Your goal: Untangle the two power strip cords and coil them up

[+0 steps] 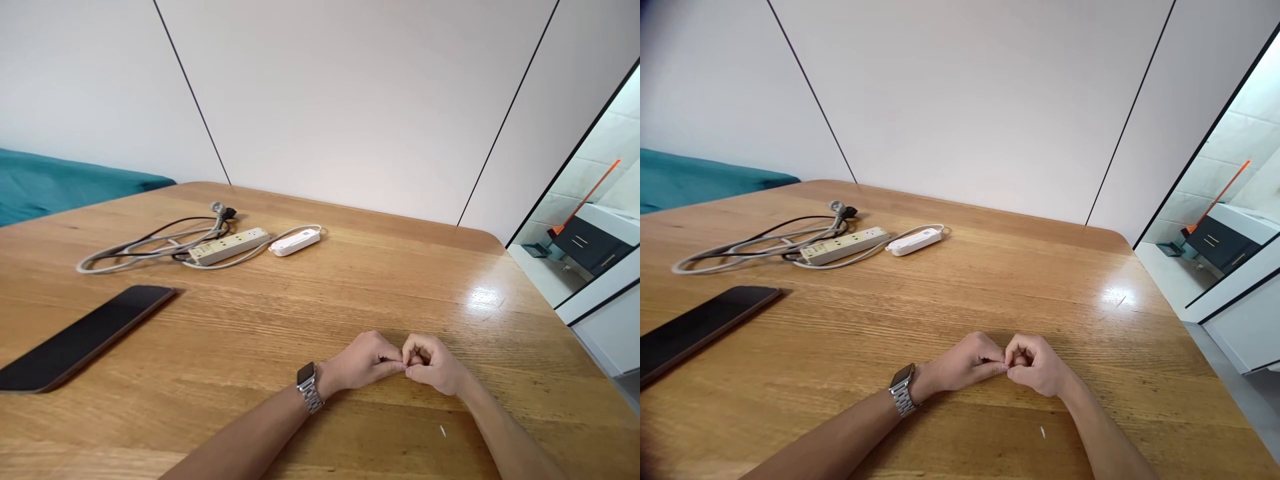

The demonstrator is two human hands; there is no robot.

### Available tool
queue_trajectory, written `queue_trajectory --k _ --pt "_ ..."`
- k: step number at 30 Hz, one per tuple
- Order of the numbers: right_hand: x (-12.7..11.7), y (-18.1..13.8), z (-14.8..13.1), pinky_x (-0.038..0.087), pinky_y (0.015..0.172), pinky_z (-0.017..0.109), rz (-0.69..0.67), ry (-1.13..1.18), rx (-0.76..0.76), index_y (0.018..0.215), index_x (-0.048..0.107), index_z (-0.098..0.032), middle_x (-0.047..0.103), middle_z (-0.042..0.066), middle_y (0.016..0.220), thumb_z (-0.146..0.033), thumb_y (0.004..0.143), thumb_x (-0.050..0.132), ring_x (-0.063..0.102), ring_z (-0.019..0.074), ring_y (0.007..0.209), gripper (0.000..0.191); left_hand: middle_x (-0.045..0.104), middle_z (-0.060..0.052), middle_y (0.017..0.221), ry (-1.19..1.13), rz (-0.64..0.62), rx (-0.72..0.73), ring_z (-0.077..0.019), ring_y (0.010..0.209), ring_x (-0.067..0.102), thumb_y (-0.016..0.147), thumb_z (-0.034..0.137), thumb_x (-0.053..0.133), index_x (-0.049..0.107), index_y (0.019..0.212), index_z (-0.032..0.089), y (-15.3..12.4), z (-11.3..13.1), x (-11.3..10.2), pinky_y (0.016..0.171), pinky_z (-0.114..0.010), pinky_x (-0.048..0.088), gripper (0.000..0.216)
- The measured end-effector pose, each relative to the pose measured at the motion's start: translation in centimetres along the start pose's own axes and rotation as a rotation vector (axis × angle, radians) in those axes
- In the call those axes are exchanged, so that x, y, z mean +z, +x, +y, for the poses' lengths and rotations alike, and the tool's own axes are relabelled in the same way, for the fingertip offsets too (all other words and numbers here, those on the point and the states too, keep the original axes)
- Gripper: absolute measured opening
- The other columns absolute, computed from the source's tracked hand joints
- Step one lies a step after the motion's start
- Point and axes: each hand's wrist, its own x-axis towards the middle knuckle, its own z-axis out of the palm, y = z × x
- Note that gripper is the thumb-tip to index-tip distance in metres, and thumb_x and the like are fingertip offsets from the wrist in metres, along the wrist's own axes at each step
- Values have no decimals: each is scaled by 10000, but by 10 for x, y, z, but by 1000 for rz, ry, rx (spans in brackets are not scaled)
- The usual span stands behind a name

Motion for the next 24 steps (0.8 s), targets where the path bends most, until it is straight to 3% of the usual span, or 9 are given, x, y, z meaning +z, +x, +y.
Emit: queue_trajectory --k 3,5,6,8,11,14,24 --pt "-3 1 1 310 487 203 52 -74 -54 667 473 -200 388 -71 572 -206 677 574 342 78 511 101 470 19 570 123 42 -9 -71 525 369 963 444 379 648 670 135 0 1 -1 543 -192 292 504" --pt "-5 1 2 400 541 228 184 -220 -134 699 511 -199 496 -28 644 -219 736 547 457 107 573 55 593 -19 682 323 171 -55 -103 614 501 981 392 340 715 881 178 0 2 -1 606 -201 369 443" --pt "-6 1 2 456 616 260 272 -342 -182 758 556 -197 567 7 727 -221 769 527 531 135 658 38 647 -46 792 446 251 -81 -129 709 562 983 368 335 703 1035 202 0 3 -2 673 -221 414 407" --pt "-7 2 4 480 858 371 444 -665 -246 986 621 -193 643 92 1030 -222 822 495 591 218 976 209 656 -105 1113 682 381 -114 -205 1019 589 968 352 367 559 1311 221 0 4 -2 885 -314 443 414" --pt "-2 4 7 284 1096 523 574 -1123 -199 1342 495 -199 417 130 1463 -262 855 500 311 317 1376 491 390 -121 1492 918 441 -98 -305 1389 303 925 442 451 343 1473 206 1 7 0 1120 -462 260 607" --pt "4 6 11 208 1123 564 580 -1341 -105 1451 375 -198 219 127 1573 -363 863 534 124 350 1449 630 255 -91 1566 987 426 -80 -317 1445 175 909 531 436 260 1506 229 1 8 3 1156 -487 177 692" --pt "8 7 14 191 1125 581 555 -1388 -77 1478 325 -221 125 117 1599 -426 859 546 46 362 1459 689 196 -68 1587 993 397 -92 -325 1456 130 908 539 429 224 1515 266 0 7 6 1162 -509 154 696"
